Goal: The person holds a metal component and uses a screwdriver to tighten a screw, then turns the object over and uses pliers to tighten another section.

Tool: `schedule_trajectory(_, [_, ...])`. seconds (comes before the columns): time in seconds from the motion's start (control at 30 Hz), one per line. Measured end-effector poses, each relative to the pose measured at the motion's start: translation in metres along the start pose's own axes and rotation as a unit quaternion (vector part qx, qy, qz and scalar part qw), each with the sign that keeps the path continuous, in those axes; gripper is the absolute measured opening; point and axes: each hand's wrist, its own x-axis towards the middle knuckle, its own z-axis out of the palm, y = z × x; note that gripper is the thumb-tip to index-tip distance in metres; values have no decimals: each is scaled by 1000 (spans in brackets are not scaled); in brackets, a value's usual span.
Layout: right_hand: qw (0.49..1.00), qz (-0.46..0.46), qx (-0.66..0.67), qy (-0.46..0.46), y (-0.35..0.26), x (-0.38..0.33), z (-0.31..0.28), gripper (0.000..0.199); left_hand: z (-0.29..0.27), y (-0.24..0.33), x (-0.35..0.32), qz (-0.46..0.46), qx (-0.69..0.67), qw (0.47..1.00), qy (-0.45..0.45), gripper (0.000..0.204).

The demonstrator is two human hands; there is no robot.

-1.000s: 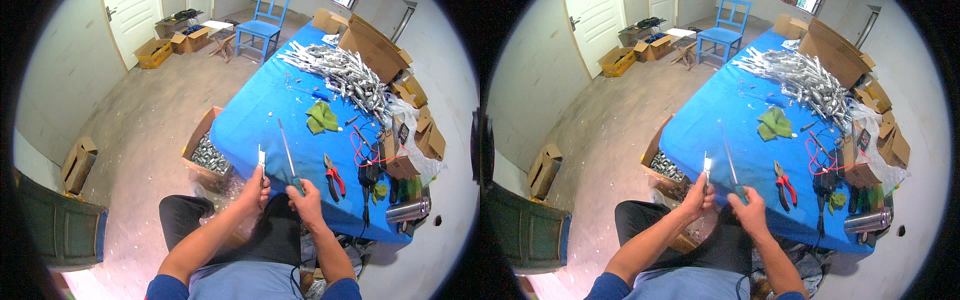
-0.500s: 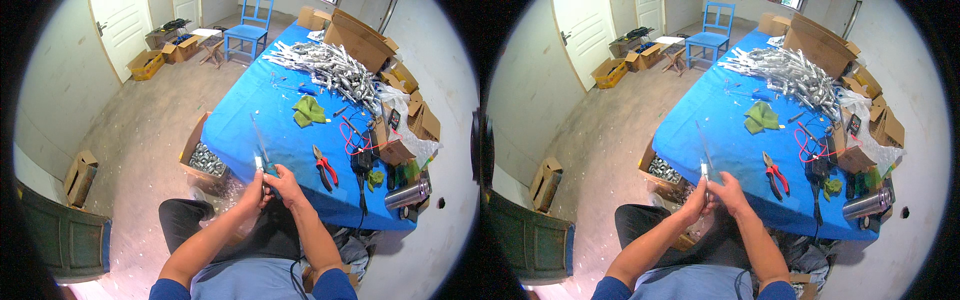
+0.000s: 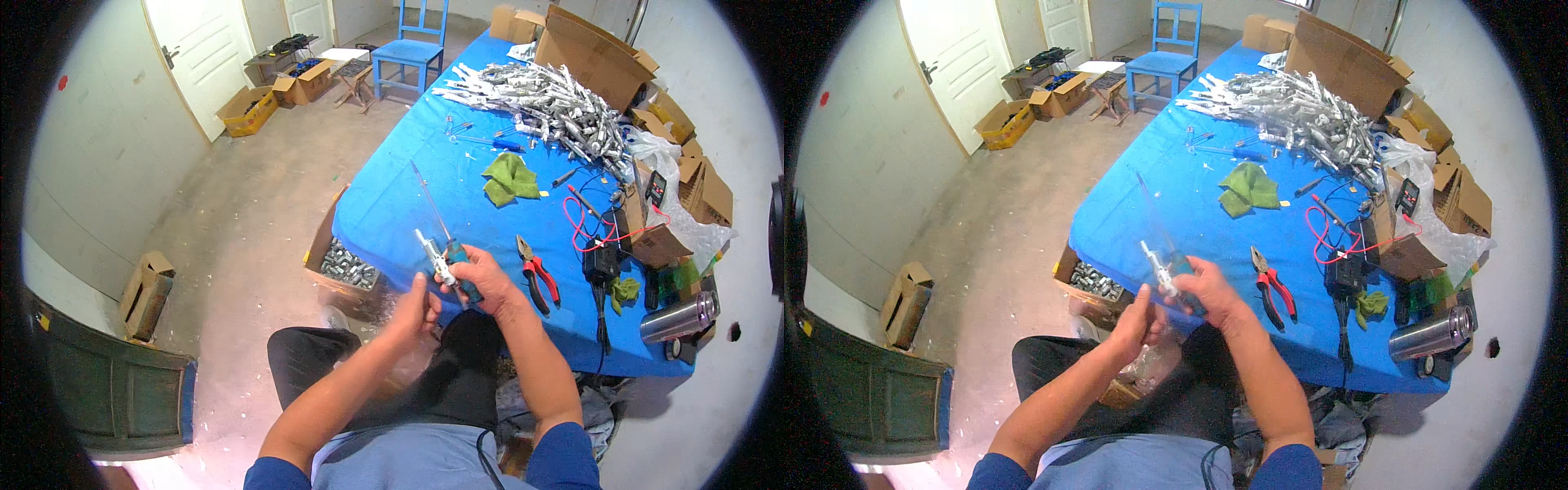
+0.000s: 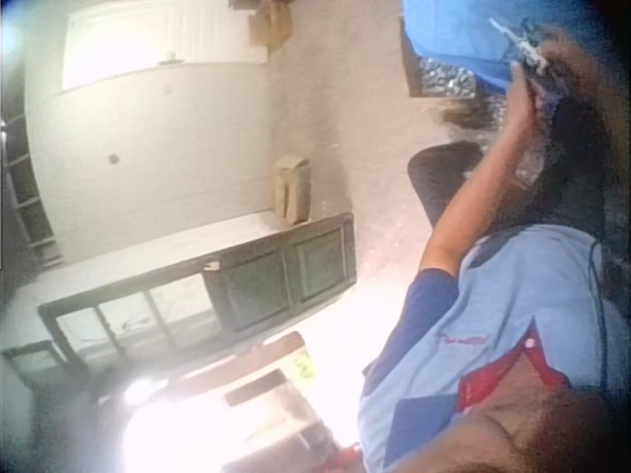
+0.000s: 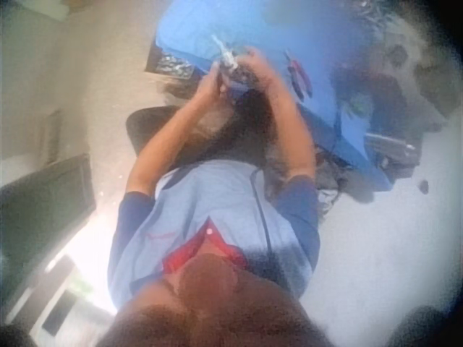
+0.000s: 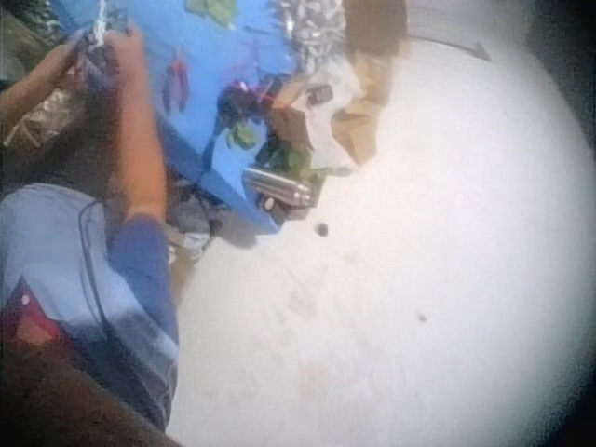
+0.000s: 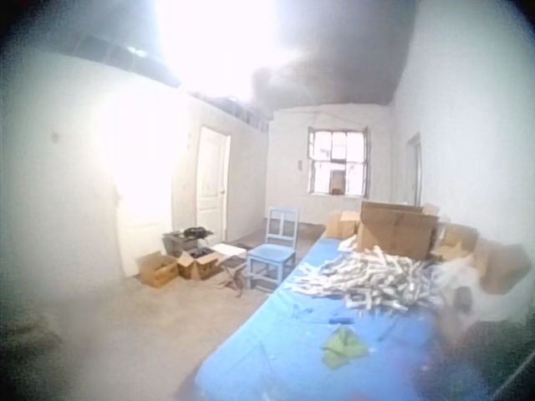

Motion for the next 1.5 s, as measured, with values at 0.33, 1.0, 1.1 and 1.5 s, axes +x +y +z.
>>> schedule_trajectory(0.33, [967, 95, -192, -141, -46, 39, -59, 32, -49, 56, 11, 121, 72, 982, 124, 43])
schedule_trajectory(1.0, [836, -135, -523, 99, -39, 53, -59, 35, -13, 58, 41, 337, 596, 673, 280, 39])
schedule_trajectory(1.1, [850, -169, -485, 114, -21, 52, -53, 31, -12, 51, 39, 360, 581, 679, 267, 35])
schedule_trajectory(1.5, [766, -245, -567, 180, 1, 69, -47, 27, -12, 30, 25, 345, 475, 778, 223, 32])
